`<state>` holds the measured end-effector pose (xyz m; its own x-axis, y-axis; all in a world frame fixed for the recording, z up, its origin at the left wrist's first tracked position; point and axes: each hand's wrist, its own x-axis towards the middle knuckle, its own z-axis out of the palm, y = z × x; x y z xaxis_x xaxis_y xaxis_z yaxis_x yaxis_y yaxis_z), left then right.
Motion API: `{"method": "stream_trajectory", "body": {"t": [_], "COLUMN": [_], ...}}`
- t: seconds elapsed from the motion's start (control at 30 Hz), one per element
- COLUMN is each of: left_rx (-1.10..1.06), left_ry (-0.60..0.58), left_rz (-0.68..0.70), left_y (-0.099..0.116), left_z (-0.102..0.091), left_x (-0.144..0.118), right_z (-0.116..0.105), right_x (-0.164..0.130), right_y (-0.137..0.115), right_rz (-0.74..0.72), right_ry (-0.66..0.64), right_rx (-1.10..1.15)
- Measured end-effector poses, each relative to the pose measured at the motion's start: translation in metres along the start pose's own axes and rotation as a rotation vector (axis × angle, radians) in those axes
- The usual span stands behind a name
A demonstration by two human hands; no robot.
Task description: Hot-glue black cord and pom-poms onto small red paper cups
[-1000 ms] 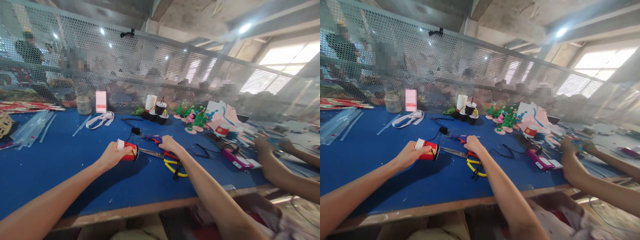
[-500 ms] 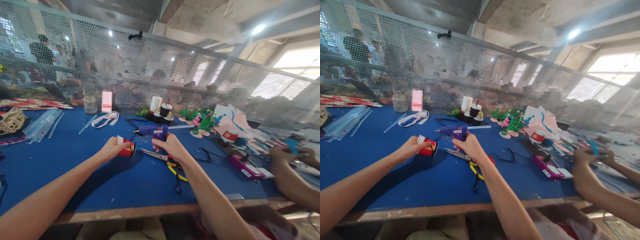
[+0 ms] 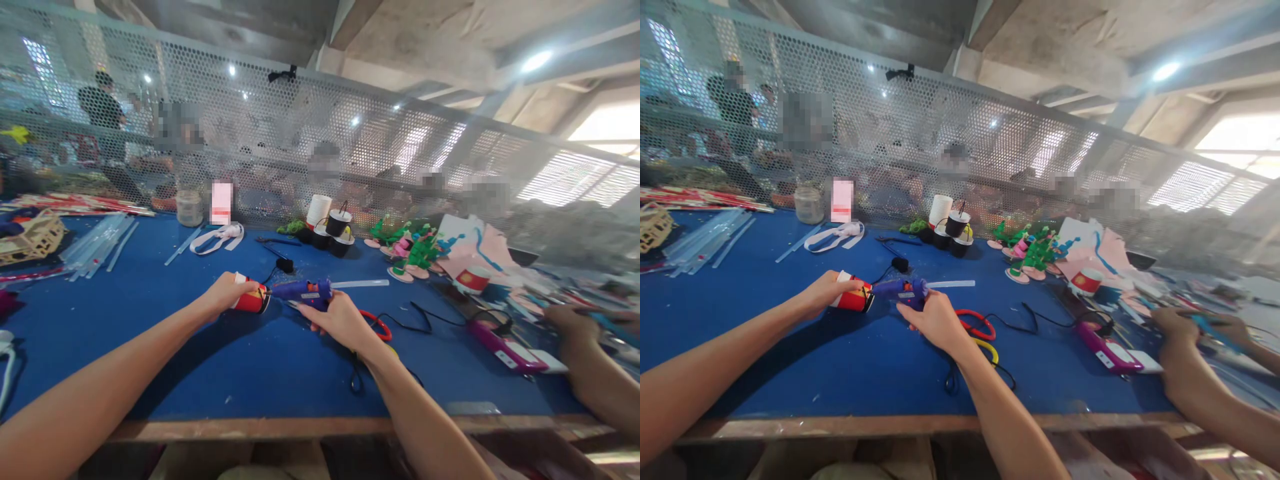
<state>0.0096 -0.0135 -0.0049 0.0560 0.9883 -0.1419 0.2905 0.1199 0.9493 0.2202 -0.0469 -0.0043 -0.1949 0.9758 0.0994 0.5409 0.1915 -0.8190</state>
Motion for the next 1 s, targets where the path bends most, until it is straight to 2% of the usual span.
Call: {"method": "stream_trajectory", "body": {"t": [0.17, 0.43, 1.0], "left_rx": [-0.009, -0.016, -0.051], "left_ry": [0.018, 0.015, 0.012], "left_rz": [-0.008, -0.023, -0.021], "left_y": [0.001, 0.0017, 0.0039], "left_z": [0.0006, -0.0009, 0.0034], "left_x": [0.0006, -0.0012, -0.0041], "right_z": [0.0009, -0.0011, 0.0019], "right_x": [-0.0016, -0.0029, -0.0077], "right_y": [-0.004, -0.0045, -0.0063], "right_rz": [-0.096, -0.083, -0.203], "right_ry": [0.065, 0.056, 0.12], "right_rx": [-0.126, -0.134, -0.347]}}
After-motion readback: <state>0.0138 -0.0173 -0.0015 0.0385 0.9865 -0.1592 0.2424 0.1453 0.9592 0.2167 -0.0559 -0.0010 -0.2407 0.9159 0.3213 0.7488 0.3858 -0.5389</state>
